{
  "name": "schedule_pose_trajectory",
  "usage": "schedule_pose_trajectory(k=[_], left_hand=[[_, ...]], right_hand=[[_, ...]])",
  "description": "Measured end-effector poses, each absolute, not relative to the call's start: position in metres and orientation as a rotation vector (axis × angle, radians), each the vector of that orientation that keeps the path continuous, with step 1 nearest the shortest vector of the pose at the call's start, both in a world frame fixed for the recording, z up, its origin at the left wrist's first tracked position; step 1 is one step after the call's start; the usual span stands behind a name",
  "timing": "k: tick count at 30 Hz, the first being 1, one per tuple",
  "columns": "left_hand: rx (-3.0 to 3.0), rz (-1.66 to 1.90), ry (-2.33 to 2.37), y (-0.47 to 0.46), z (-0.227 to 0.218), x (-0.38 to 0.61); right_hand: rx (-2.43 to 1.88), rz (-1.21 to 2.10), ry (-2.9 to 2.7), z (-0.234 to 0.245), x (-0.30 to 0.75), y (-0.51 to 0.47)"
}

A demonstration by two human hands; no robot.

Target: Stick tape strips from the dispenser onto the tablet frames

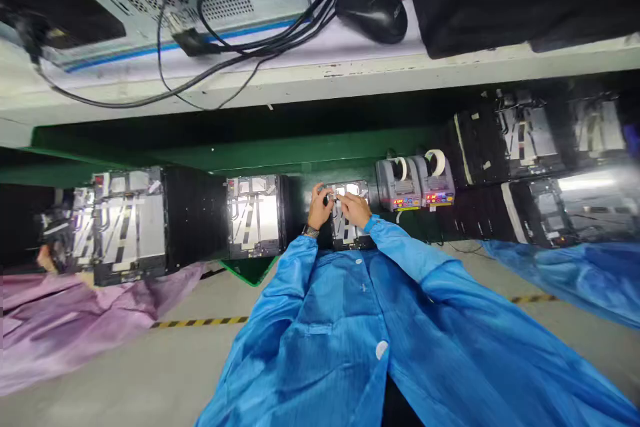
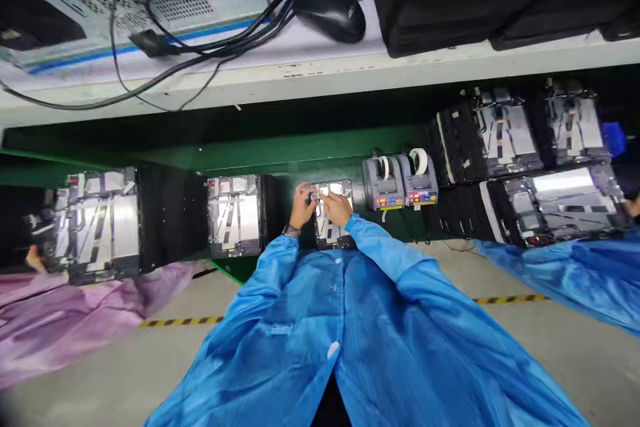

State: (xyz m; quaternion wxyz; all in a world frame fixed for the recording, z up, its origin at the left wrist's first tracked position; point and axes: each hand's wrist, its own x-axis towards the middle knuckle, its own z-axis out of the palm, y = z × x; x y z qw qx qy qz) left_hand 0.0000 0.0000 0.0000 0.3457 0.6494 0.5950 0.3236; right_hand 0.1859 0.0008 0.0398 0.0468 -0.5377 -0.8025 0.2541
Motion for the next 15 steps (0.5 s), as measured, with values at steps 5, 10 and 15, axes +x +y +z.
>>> schedule_pose_trajectory(k=[5, 10, 15], left_hand=[[1.663, 0.850, 1.568, -0.0021, -0.0001, 0.0033], [1.611, 0.871, 1.562, -0.0041, -0.0007, 0.0039], [1.574, 0.867, 1.560, -0.0048, -0.0009, 0.0034]], right_hand=[[-1.591, 0.772, -2.523, 0.0417, 0.1901, 0.0005], [-1.538, 0.726, -2.613, 0.0451, 0.1941, 0.0045], [-1.562, 0.720, -2.668, 0.0501, 0.1939, 0.0050]])
